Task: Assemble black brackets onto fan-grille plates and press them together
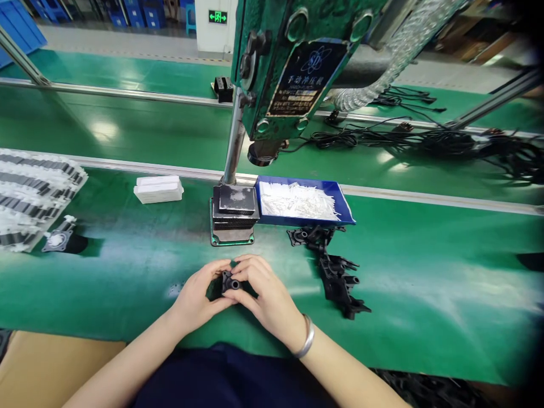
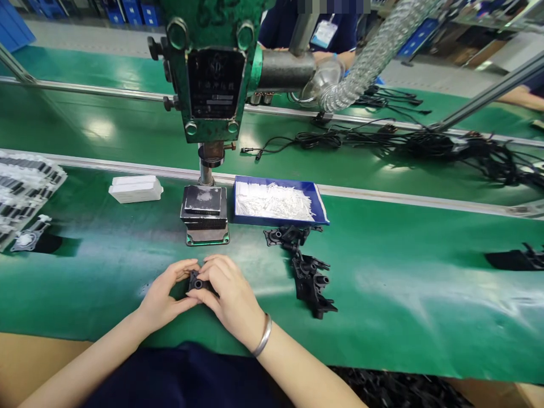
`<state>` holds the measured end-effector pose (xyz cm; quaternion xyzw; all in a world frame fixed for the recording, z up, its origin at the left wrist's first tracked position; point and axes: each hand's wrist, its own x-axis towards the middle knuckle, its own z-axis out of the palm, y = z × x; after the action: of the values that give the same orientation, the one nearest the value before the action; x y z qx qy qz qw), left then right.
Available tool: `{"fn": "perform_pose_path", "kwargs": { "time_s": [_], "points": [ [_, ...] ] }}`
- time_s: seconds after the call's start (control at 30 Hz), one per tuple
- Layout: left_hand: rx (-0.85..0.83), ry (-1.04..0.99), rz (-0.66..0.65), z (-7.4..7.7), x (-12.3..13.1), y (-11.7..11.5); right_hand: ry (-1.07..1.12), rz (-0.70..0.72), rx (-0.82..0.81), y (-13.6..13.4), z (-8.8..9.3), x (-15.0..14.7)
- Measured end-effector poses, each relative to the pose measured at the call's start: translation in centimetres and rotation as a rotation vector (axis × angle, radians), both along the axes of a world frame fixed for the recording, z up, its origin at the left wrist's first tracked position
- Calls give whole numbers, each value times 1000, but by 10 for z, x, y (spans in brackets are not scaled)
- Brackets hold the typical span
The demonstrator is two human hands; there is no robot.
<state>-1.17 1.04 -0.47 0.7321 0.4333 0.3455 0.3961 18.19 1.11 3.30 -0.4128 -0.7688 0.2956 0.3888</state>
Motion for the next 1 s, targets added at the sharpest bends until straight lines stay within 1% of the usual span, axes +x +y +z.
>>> {"fn": "perform_pose_path", "kwargs": {
  "time_s": [0.1, 0.27, 0.47, 0.53, 0.6, 0.67, 0.73, 0.8, 0.83, 0.87, 0.93, 1.0],
  "points": [
    [-31, -30, 2, 2, 1, -1, 2, 9, -31, -2, -3, -2],
    [-98, -57, 23, 6, 2, -1, 28, -5, -22, -4, -6, -2],
    [-73, -35, 32, 8, 5, -1, 24, -10, -35, -6, -8, -5],
    [-58, -29, 35, 12, 5, -1, 3, 5, -45, -4, -4, -4],
    [-14, -25, 31, 20, 4, 2, -26, 22, -38, 0, 8, 2],
    [94, -20, 21, 36, 2, 10, -44, 4, 33, 9, 31, 13],
    [244, -23, 20, 60, -1, 24, -41, -92, 175, 24, 67, 27],
    [369, -32, 46, 85, -2, 43, 14, -226, 357, 47, 111, 42],
    [402, -35, 64, 96, -1, 54, 74, -286, 447, 61, 135, 48],
    [411, -41, 80, 106, 1, 66, 141, -312, 550, 78, 160, 53],
    [386, -62, 97, 118, 7, 88, 228, -314, 690, 113, 209, 59],
    [352, -89, 94, 122, 14, 108, 216, -276, 745, 144, 255, 61]
  ]
}}
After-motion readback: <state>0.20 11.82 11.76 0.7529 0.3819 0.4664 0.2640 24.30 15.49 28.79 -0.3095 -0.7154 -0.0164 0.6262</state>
